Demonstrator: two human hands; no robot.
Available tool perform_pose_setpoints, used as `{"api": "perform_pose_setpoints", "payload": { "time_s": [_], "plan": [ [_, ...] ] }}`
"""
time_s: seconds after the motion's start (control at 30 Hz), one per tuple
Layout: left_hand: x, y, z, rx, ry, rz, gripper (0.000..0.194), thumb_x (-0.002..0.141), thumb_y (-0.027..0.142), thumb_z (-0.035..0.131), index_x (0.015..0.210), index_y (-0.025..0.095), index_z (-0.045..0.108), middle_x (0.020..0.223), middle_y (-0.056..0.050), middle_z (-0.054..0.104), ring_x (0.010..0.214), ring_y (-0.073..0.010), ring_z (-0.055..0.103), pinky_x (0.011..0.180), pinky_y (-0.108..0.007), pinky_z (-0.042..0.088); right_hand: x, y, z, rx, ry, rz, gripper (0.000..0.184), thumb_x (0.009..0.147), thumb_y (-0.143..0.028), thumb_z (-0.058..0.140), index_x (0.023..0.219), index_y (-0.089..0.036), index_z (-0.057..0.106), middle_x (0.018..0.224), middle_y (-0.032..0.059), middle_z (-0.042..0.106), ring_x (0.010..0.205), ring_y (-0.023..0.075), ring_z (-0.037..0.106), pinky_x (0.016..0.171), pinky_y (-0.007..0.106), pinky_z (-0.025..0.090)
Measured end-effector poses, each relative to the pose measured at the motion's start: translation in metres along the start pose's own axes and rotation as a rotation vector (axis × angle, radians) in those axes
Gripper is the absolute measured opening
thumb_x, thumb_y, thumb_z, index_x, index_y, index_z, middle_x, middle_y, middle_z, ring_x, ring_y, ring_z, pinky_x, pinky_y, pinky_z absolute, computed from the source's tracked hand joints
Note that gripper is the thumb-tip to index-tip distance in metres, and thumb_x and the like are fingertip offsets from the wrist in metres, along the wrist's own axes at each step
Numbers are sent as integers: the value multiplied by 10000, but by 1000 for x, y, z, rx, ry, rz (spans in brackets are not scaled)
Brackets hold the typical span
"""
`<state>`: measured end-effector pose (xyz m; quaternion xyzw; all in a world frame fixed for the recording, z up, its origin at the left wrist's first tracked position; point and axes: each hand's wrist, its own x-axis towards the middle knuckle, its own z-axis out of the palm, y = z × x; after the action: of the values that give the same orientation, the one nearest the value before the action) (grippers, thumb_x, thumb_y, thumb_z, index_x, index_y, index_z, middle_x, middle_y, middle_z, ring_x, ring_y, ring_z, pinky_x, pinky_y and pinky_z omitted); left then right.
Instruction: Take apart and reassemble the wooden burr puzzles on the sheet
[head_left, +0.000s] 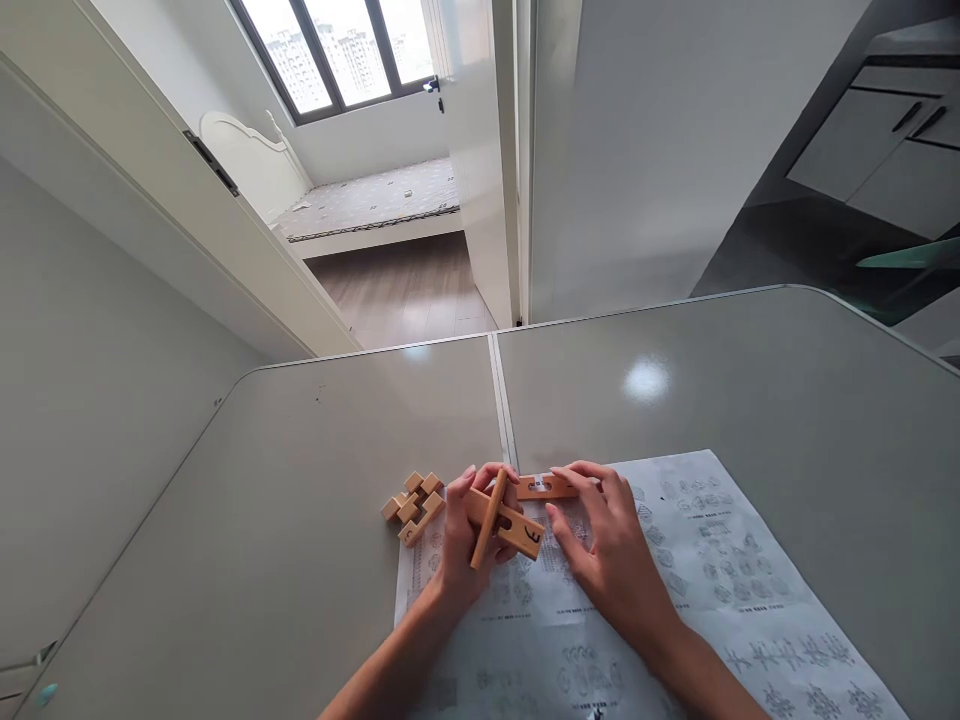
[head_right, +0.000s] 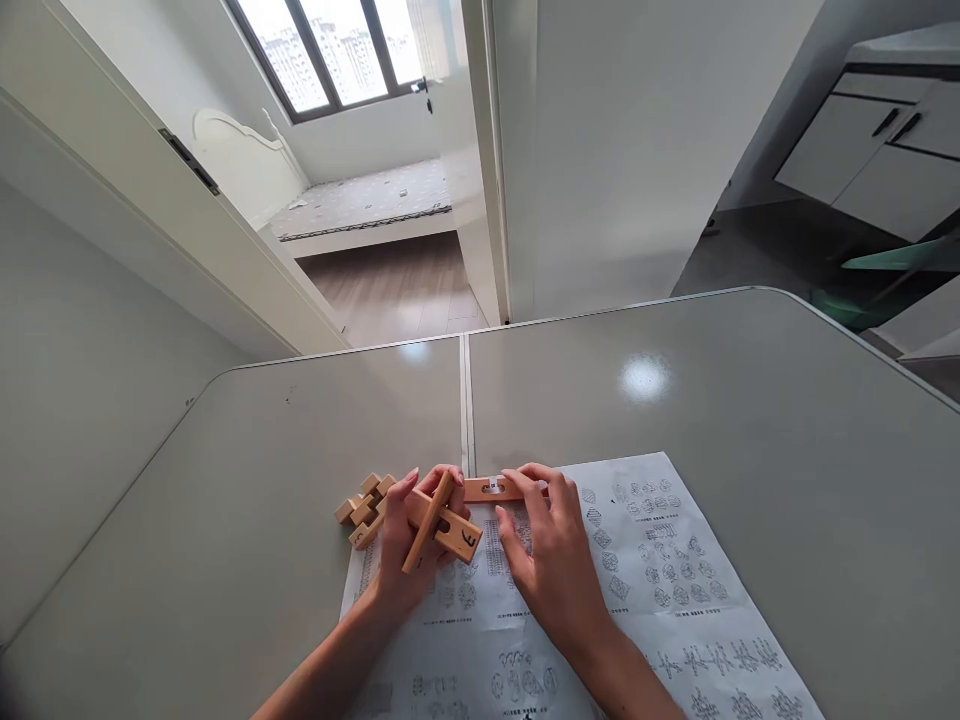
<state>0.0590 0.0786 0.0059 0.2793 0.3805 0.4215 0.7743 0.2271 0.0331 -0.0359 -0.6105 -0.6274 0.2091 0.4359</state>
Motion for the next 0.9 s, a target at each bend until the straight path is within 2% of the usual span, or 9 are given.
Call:
{"api": "perform_pose_setpoints", "payload": {
  "time_s": [0.17,0.27,0.43,0.57,0.73,0.9],
  "plan": [
    [0,-2,-1,30,-26,-20,499,897,692,537,896,199,614,621,56,395,477,-93,302,410,-191,231,0,4,3,-102,-60,-121,377,1044,-250,563,1419,-289,568,1370,114,646,1323,365,535,1100,588,479],
    [-1,-6,-2,79,-42,-4,517,894,708,536,896,196,604,641,56,395,478,-87,302,414,-184,234,0,5,2,-110,-81,-125,326,1050,-252,560,1372,-286,594,1310,109,674,1275,357,558,1069,570,494],
    [-5,-15,-4,198,-33,41,488,939,682,568,1010,202,611,774,20,512,553,-95,415,486,-189,329,0,5,-1,-84,-112,-72,240,1047,-251,574,1276,-290,635,1223,98,676,1151,331,578,964,513,543],
    [-5,-19,-3,204,-29,77,479,953,684,572,1040,214,596,784,16,540,591,-105,436,561,-206,382,0,4,-2,-67,-111,-23,230,1049,-248,580,1269,-281,635,1166,89,689,1111,331,567,931,500,542],
    [-4,-20,-4,147,-49,121,573,937,767,495,997,205,589,808,-3,567,652,-130,476,621,-230,420,1,1,-3,-28,-120,-11,155,1075,-271,531,1064,-277,686,1048,65,689,997,305,596,914,500,515],
    [-8,-18,-1,182,-25,124,601,938,790,464,998,203,581,814,-5,563,665,-134,457,608,-233,405,6,-7,-9,257,-53,154,201,1060,-420,575,1017,-258,686,1052,73,688,931,264,647,809,390,538]
  ]
}}
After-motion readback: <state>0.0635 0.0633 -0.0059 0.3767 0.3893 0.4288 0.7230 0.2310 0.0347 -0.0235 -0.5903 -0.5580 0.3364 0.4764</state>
